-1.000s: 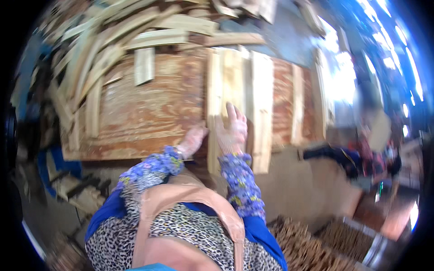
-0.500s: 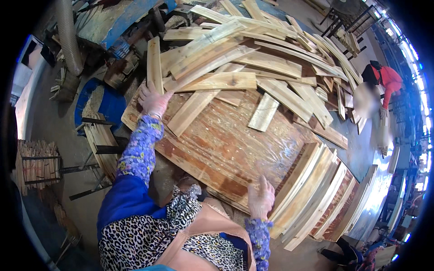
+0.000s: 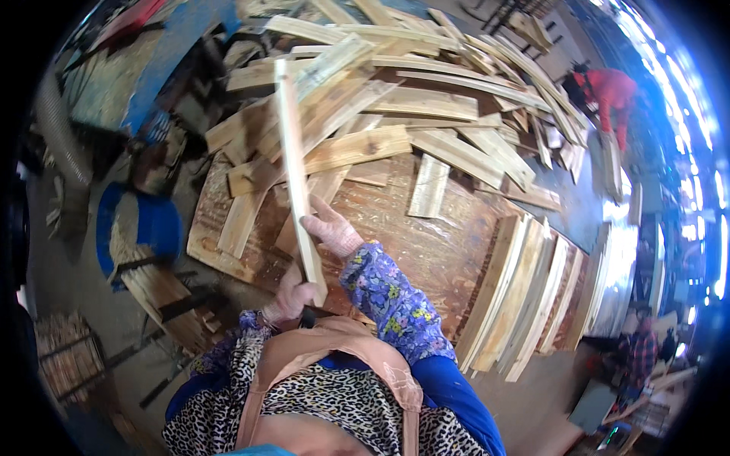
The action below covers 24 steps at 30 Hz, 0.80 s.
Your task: The person picks up wooden planks from a large pile on the floor and arranges them into neat stacks on a nearby workbench. They handle the planks one by one, aligning them carefully to form organized bundles.
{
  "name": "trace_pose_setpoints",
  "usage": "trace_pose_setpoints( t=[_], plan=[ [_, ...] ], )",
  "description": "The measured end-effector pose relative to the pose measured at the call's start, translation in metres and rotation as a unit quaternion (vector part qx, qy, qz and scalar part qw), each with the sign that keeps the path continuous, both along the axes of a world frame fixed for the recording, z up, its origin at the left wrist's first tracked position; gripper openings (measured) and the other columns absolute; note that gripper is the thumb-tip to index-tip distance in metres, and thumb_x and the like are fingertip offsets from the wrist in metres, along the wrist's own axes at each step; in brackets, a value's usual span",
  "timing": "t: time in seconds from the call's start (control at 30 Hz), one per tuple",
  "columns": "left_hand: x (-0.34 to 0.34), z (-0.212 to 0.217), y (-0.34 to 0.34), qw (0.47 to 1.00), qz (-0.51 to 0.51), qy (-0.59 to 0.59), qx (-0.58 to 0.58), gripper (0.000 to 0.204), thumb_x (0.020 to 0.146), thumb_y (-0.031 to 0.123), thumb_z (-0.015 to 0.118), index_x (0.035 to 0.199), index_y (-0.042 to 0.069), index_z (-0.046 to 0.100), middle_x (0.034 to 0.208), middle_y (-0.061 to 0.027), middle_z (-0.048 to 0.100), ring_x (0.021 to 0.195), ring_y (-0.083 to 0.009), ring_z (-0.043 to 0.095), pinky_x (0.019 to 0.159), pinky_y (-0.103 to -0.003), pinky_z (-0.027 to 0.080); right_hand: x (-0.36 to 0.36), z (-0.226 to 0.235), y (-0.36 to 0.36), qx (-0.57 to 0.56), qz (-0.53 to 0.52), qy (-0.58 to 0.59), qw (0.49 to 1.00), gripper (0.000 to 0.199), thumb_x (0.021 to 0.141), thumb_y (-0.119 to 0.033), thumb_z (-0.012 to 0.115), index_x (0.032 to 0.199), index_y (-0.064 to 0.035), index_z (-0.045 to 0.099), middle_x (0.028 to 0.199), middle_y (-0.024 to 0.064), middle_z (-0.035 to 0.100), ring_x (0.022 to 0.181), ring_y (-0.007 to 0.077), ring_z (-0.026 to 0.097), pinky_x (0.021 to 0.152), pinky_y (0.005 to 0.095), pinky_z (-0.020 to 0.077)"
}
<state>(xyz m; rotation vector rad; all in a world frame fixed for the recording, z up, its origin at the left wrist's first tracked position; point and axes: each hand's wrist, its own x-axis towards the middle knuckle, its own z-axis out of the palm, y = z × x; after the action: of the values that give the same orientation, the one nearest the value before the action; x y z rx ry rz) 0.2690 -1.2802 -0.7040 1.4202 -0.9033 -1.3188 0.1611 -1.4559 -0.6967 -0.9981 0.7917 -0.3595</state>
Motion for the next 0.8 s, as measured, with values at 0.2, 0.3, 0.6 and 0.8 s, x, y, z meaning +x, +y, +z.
trace_pose_setpoints(
  t=[0.2, 0.3, 0.6, 0.8],
  plan=[
    [0.08, 0.0, -0.161, 0.899, 0.045, -0.421, -0.116, 0.079, 0.091, 0.036, 0.076, 0.155, 0.002, 0.045, 0.153, -0.0224, 0.053, 0.135, -0.0316, 0.057, 0.114, -0.043, 0.045, -0.126, 0.034, 0.0, -0.089, -0.259, 0.16, 0.948, 0.054, 0.087, -0.011, 0.081, 0.134, 0.0075, 0.062, 0.117, 0.0126, 0.075, 0.101, 0.018, 0.071, 0.095, 0.0329, 0.0568],
    [0.139, -0.029, -0.233, 0.697, 0.046, -0.714, -0.038, 0.09, 0.086, 0.05, 0.079, 0.158, 0.007, 0.044, 0.158, -0.0247, 0.047, 0.137, -0.0381, 0.055, 0.111, -0.048, 0.046, -0.208, 0.021, 0.046, -0.157, -0.346, 0.291, 0.878, 0.053, 0.088, -0.017, 0.083, 0.132, 0.0062, 0.066, 0.115, 0.0119, 0.076, 0.102, 0.0163, 0.071, 0.093, 0.0327, 0.0569],
    [0.137, 0.038, -0.245, 0.859, -0.091, -0.481, 0.146, 0.082, 0.083, 0.046, 0.079, 0.146, -0.001, 0.055, 0.136, -0.0253, 0.066, 0.121, -0.0345, 0.068, 0.099, -0.047, 0.056, -0.38, -0.044, 0.134, -0.353, -0.262, 0.734, 0.517, 0.059, 0.081, -0.014, 0.081, 0.137, -0.0174, 0.063, 0.142, 0.0164, 0.062, 0.128, 0.0406, 0.058, 0.109, 0.0505, 0.0485],
    [0.064, 0.036, -0.118, 0.966, -0.087, 0.203, 0.137, 0.059, 0.085, 0.025, 0.072, 0.13, -0.012, 0.063, 0.116, -0.0167, 0.073, 0.104, -0.0261, 0.075, 0.086, -0.041, 0.065, -0.357, -0.029, 0.095, -0.355, -0.306, 0.714, 0.521, 0.067, 0.09, -0.015, 0.076, 0.154, -0.0156, 0.054, 0.143, 0.0174, 0.063, 0.128, 0.0366, 0.061, 0.112, 0.0505, 0.0492]
  ],
)
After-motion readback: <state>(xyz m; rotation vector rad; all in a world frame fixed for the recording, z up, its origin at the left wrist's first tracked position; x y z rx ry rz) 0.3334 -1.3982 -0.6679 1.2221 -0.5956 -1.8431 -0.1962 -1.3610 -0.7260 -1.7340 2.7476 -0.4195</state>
